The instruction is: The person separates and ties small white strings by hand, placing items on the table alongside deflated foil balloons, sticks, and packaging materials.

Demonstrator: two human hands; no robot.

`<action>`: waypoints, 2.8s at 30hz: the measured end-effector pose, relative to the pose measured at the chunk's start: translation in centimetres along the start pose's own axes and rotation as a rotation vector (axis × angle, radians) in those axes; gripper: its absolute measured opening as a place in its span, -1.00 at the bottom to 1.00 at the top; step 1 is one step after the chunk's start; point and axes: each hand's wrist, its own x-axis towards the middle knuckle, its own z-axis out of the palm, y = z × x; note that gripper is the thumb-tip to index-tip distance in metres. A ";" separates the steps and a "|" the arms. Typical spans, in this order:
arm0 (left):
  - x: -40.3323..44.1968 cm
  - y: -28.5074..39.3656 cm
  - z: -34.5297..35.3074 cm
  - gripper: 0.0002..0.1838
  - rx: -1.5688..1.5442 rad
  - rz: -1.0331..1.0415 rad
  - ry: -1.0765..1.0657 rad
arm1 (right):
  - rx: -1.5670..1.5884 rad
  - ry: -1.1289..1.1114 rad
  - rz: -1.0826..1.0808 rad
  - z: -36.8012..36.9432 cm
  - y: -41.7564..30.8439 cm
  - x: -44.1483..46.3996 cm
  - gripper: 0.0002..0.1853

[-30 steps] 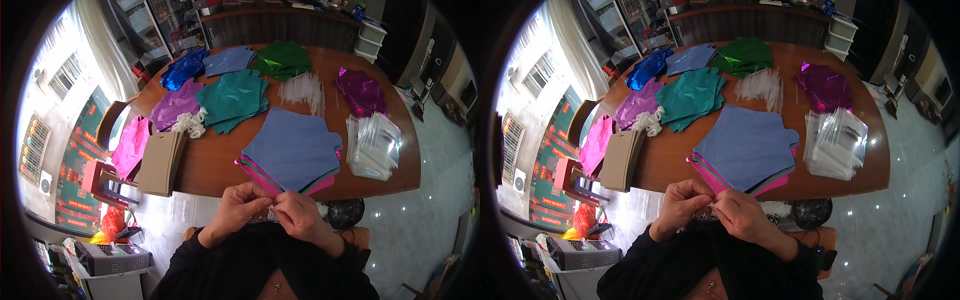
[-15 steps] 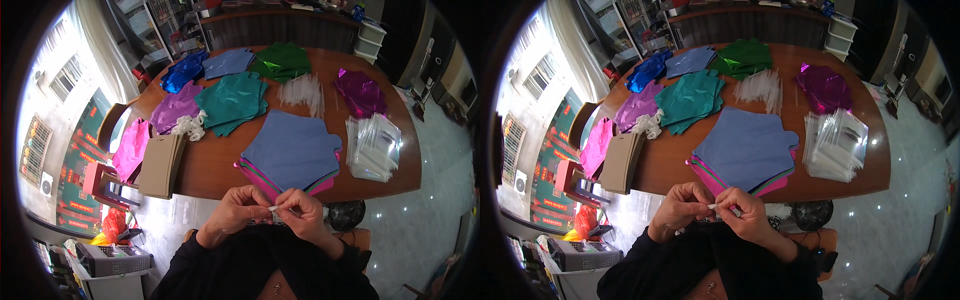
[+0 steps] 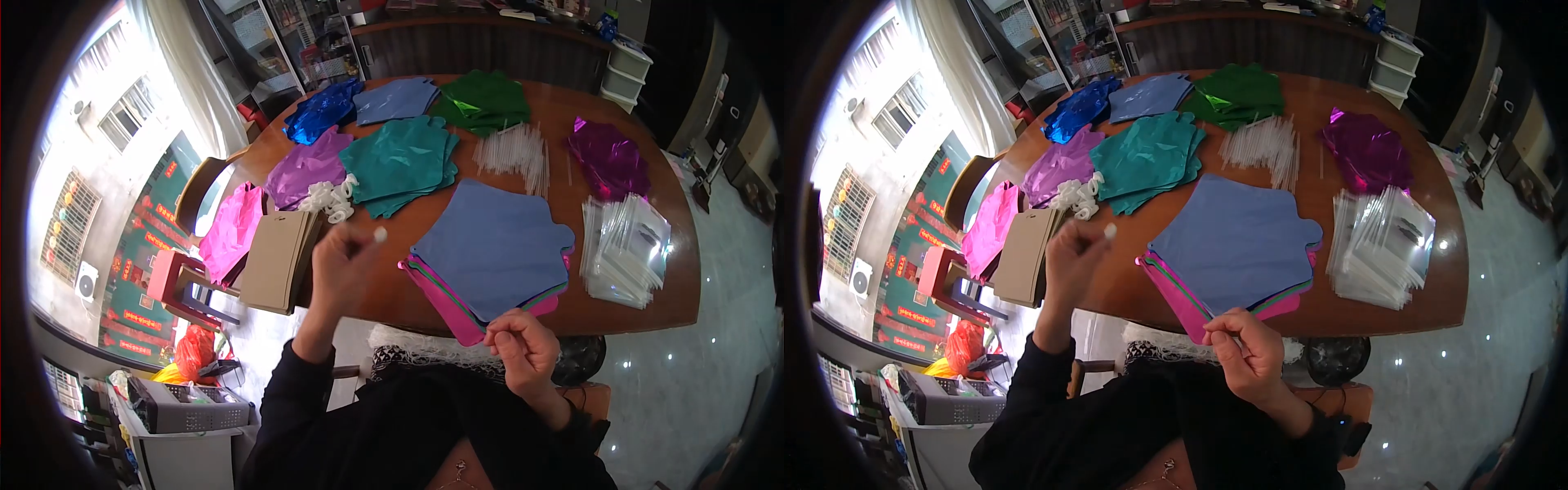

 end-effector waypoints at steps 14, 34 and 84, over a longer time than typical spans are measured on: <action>6.7 -1.8 -3.2 -0.72 0.652 0.157 0.289 | -0.069 0.107 0.032 -1.5 -1.0 -1.5 -0.86; -7.7 2.6 -2.7 -0.84 0.004 0.243 0.096 | -0.925 -0.455 0.330 -7.2 6.5 -6.3 -0.86; -15.6 -1.7 -4.2 -0.87 -0.008 0.059 -0.012 | -0.649 -0.715 0.151 0.9 23.9 -8.3 -0.89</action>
